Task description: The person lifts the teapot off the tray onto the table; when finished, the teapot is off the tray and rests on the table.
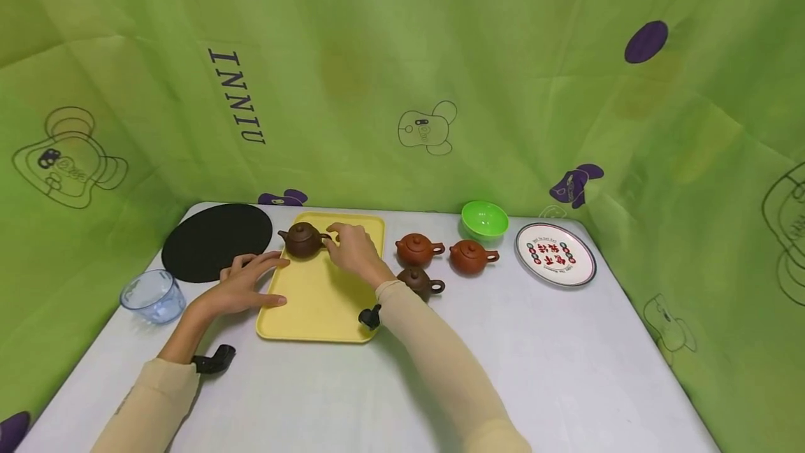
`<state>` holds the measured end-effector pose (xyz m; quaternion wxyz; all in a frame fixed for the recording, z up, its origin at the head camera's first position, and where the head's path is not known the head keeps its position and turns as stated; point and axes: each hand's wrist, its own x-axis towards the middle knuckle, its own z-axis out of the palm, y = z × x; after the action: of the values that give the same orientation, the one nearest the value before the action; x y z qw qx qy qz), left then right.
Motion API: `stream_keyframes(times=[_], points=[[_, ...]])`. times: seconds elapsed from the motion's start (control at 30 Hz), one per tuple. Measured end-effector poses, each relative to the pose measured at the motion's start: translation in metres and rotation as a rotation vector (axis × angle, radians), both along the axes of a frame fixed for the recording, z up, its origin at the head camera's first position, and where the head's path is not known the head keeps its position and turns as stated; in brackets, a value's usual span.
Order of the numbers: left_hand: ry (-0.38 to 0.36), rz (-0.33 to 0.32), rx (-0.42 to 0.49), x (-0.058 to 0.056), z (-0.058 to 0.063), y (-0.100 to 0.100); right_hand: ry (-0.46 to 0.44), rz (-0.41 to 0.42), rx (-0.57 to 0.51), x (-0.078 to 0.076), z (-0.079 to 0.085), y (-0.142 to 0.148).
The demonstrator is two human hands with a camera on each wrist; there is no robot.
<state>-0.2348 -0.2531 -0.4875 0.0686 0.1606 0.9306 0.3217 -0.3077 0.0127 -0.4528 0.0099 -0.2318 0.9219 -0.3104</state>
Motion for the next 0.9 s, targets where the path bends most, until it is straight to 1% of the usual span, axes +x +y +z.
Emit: stream_keyframes(times=[0.13, 0.3, 0.53, 0.77, 0.9], points=[[-0.005, 0.004, -0.005, -0.001, 0.002, 0.001, -0.027, -0.014, -0.015, -0.006, -0.003, -0.006], [-0.010, 0.004, -0.006, -0.001, -0.001, -0.001, -0.069, -0.039, -0.033, -0.007, -0.008, -0.012], [0.001, 0.010, -0.024, -0.002, -0.004, -0.002, -0.139, -0.085, -0.139, -0.006, -0.014, -0.015], [0.000, 0.015, -0.022, -0.002, -0.003, -0.001, -0.094, -0.100, -0.178, -0.006, -0.019, -0.018], [0.001, 0.013, -0.019, -0.002, -0.002, -0.001, -0.063, -0.120, -0.171, -0.004, -0.019, -0.021]])
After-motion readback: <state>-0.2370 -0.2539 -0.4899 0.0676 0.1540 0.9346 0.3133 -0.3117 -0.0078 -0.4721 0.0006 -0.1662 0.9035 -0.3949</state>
